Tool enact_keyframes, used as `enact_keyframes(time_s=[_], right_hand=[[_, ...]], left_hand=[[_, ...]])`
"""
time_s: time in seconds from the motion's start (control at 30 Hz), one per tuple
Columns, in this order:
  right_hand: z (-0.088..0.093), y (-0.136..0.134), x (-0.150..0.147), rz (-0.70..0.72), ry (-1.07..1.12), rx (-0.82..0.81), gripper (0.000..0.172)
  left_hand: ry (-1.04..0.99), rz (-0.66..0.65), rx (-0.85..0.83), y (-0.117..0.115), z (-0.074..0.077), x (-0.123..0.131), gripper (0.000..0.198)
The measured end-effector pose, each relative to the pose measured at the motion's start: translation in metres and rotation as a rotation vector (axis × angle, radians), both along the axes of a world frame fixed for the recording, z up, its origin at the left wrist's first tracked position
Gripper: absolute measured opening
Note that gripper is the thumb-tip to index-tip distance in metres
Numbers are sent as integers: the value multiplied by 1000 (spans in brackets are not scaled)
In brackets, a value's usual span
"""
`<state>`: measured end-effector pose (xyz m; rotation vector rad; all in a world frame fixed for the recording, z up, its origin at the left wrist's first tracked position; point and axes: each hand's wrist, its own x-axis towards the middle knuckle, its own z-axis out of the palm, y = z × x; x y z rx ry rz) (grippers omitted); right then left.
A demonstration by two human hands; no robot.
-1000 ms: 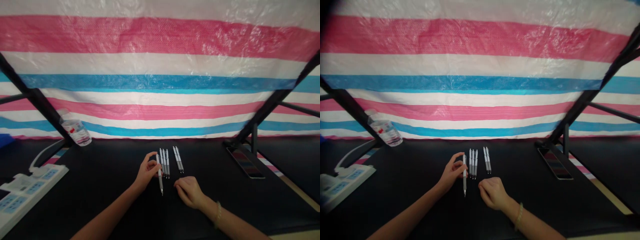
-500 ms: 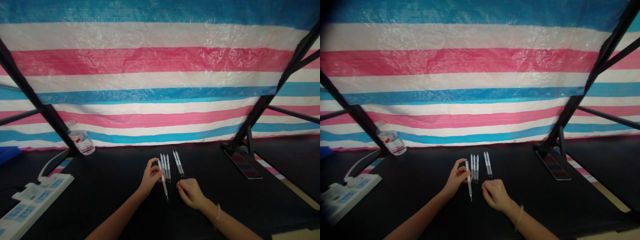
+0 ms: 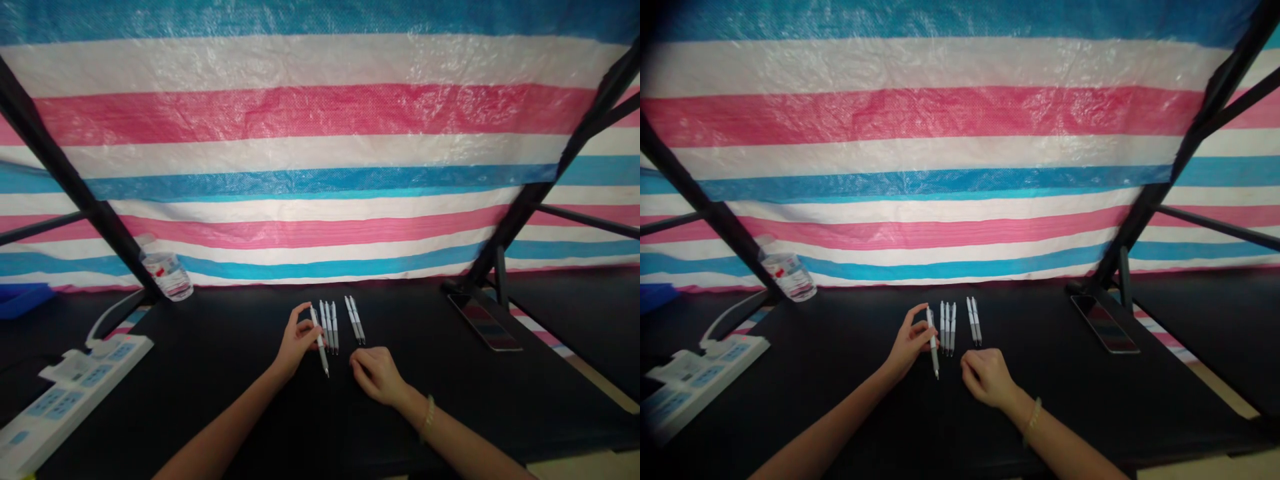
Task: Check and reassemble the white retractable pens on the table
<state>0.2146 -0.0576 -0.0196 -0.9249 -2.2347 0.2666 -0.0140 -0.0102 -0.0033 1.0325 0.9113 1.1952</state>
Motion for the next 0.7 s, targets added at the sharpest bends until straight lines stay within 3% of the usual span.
enact_keyframes(time_s=[0.17,0.37,0.57,0.7], right_hand=[[-1,1,0,9,12,-15,18],[0,1,0,-2,34,-25,19],[3,-2,-2,-11,63,-22,21],[6,-5,-1,-13,76,-13,23]], left_hand=[[56,11,18,0,1,-3,88],[186,39,56,6,1,-10,80],[387,60,106,41,7,-11,69],[502,116,120,64,1,-4,62]])
